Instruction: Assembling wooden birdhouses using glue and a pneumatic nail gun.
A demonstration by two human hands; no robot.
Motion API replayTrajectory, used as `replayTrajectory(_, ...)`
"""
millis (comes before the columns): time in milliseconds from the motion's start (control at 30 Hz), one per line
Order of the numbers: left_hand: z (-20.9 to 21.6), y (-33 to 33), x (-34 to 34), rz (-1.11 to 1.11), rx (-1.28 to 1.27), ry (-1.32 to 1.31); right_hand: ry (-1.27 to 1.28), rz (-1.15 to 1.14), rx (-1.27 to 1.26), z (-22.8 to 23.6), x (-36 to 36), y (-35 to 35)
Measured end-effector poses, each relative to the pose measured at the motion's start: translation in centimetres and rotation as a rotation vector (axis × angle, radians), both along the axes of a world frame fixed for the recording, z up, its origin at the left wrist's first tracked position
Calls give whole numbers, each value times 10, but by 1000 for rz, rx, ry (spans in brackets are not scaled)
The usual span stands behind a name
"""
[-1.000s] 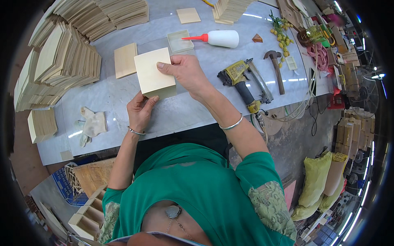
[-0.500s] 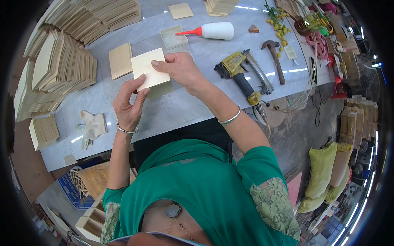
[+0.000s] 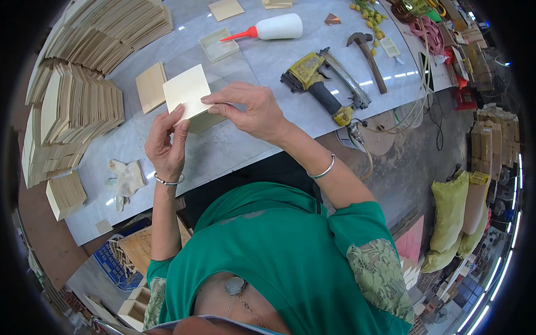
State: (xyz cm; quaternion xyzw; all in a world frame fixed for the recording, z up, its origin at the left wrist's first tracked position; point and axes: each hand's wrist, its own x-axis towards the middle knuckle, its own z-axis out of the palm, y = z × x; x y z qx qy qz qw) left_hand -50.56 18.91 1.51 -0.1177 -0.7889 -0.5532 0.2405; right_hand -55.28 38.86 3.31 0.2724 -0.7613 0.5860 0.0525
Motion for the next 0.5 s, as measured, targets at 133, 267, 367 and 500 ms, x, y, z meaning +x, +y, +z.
replayTrajectory(133,-1,0,2,14,-41,2,83,-21,-9,-5,0,-1)
replayTrajectory(267,-3,-2,0,6,-49,12,142,-41,17,-6,1,-3)
replayTrajectory(367,-1,-1,1,7,-60,19,150,-68,22,-6,4,-4)
replayTrajectory(500,-1,-1,0,27,-98,30,123,-82,77,-5,7,-4)
